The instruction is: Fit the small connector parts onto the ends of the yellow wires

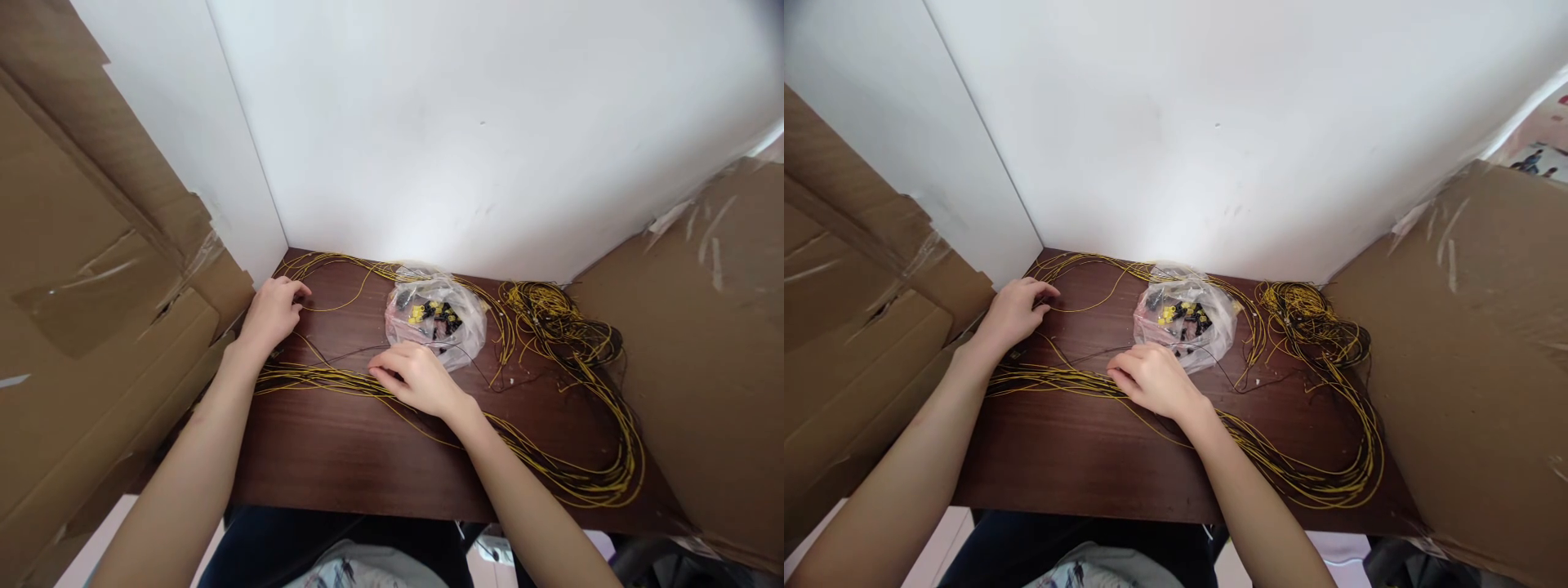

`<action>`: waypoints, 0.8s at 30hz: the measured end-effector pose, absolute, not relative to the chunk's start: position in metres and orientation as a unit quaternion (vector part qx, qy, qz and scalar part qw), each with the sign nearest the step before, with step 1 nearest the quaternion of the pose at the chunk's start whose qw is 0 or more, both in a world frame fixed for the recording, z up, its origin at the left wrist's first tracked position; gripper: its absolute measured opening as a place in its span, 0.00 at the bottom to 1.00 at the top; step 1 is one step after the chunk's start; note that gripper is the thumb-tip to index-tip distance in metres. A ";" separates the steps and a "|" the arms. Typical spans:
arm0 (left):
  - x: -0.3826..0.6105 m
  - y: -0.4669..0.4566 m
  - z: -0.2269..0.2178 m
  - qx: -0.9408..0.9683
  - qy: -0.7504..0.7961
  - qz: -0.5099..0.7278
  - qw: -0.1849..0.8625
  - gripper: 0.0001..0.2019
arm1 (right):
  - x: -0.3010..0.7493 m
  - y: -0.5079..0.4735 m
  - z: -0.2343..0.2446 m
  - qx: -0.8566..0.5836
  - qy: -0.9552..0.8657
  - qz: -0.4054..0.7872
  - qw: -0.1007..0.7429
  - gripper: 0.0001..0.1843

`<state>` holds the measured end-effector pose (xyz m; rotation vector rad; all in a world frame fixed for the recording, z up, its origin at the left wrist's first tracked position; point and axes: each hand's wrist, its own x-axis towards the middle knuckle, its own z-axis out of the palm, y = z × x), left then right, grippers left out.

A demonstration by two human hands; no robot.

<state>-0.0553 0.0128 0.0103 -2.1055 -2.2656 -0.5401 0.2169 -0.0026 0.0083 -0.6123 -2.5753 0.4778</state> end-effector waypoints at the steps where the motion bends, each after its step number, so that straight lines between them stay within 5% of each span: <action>1: -0.055 0.013 0.010 -0.669 -0.724 -0.168 0.008 0.12 | 0.217 -0.003 0.008 -0.221 -0.933 0.173 0.225 0.10; 14: -0.039 0.012 0.014 -0.665 -0.724 -0.186 0.010 0.11 | 0.216 -0.002 0.007 -0.221 -0.933 0.175 0.222 0.10; 24: -0.033 0.013 0.022 -0.736 -0.547 -0.369 0.152 0.08 | 0.217 -0.002 0.010 -0.225 -0.933 0.168 0.223 0.10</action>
